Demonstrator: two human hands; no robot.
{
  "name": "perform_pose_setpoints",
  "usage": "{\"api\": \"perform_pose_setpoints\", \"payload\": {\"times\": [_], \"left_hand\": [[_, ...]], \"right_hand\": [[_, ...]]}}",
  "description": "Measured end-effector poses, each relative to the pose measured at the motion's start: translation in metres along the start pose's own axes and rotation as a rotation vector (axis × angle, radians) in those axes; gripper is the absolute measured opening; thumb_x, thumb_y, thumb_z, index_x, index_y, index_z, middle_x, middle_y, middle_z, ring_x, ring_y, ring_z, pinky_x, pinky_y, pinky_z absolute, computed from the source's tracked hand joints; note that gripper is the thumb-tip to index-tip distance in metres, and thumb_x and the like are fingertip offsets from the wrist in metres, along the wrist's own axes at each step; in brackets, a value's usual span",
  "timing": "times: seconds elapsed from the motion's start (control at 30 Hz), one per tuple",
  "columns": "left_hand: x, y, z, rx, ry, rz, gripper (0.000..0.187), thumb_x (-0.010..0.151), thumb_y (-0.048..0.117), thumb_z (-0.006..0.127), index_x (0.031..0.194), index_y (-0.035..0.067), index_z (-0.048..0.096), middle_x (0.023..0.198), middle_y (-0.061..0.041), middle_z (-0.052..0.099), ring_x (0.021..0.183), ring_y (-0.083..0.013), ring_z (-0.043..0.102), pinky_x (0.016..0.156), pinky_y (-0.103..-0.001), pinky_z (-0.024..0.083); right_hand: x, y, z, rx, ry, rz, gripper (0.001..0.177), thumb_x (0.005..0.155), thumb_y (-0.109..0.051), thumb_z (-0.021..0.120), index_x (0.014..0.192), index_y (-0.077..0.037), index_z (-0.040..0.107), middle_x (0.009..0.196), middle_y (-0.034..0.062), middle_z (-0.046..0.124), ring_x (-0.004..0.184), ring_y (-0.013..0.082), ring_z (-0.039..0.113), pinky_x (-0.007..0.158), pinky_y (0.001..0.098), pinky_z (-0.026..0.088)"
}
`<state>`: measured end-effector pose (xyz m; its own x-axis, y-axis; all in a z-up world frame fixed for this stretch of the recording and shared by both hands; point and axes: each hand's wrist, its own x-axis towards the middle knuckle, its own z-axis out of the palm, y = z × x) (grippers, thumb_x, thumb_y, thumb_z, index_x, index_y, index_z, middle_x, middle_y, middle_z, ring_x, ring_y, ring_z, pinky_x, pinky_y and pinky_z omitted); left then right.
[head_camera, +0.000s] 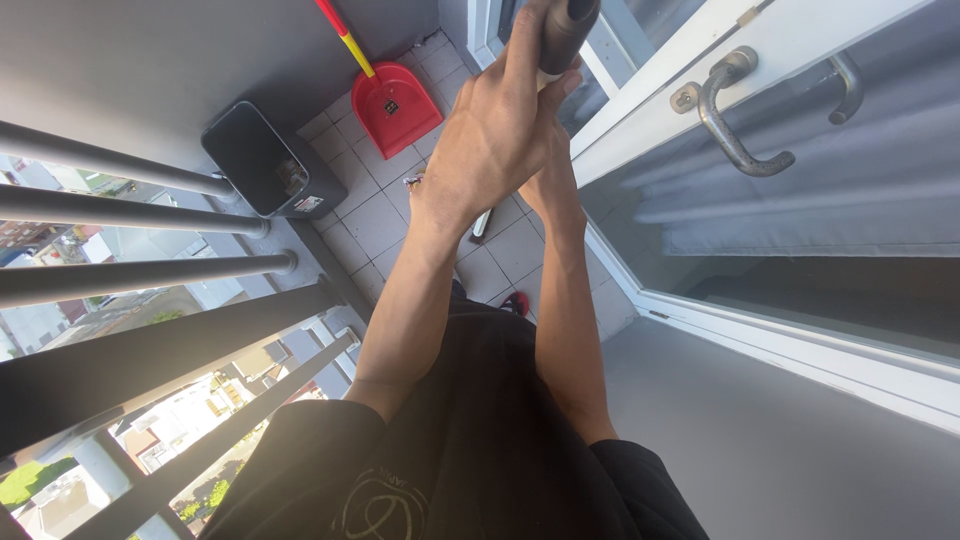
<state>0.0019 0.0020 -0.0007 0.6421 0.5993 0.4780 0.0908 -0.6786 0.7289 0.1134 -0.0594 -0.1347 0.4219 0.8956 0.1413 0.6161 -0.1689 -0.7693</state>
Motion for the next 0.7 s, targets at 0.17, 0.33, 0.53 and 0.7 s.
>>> {"api": "perform_pose_setpoints", "payload": {"times": [0.17,0.33,0.53,0.7], "left_hand": [[0.003,0.002,0.001,0.026,-0.021,0.003,0.062,0.111,0.017,0.063,0.158,0.005,0.024,0.101,-0.021,0.076,0.090,-0.0421,0.077,0.074,-0.050,0.061],[0.003,-0.001,0.006,0.048,-0.011,0.063,0.060,0.110,0.015,0.065,0.156,0.008,0.027,0.107,-0.024,0.073,0.102,-0.0461,0.074,0.082,-0.054,0.061],[0.001,0.008,0.011,0.040,-0.026,0.066,0.058,0.110,0.016,0.067,0.154,0.012,0.031,0.119,-0.022,0.073,0.106,-0.0427,0.075,0.088,-0.051,0.063],[-0.003,0.019,0.015,0.014,-0.015,0.104,0.056,0.110,0.015,0.067,0.154,0.015,0.032,0.132,-0.020,0.070,0.113,-0.0412,0.074,0.093,-0.050,0.063]], "right_hand": [[0.001,-0.004,0.000,0.074,-0.050,0.161,0.057,0.098,-0.019,0.068,0.141,0.001,0.036,0.129,0.0202,0.059,0.124,0.0329,0.064,0.104,0.0464,0.057],[-0.004,0.022,0.012,0.113,0.044,0.031,0.069,0.097,-0.020,0.071,0.147,0.000,0.028,0.136,0.0218,0.054,0.131,0.0347,0.059,0.112,0.0493,0.053],[-0.012,0.039,0.020,0.133,0.075,0.023,0.081,0.102,-0.029,0.072,0.156,-0.003,0.017,0.151,0.0239,0.041,0.144,0.0355,0.046,0.120,0.0494,0.043],[-0.017,0.083,0.036,0.062,0.062,-0.010,0.079,0.111,-0.035,0.062,0.162,-0.004,0.010,0.160,0.0230,0.035,0.153,0.0319,0.042,0.124,0.0451,0.038]]}}
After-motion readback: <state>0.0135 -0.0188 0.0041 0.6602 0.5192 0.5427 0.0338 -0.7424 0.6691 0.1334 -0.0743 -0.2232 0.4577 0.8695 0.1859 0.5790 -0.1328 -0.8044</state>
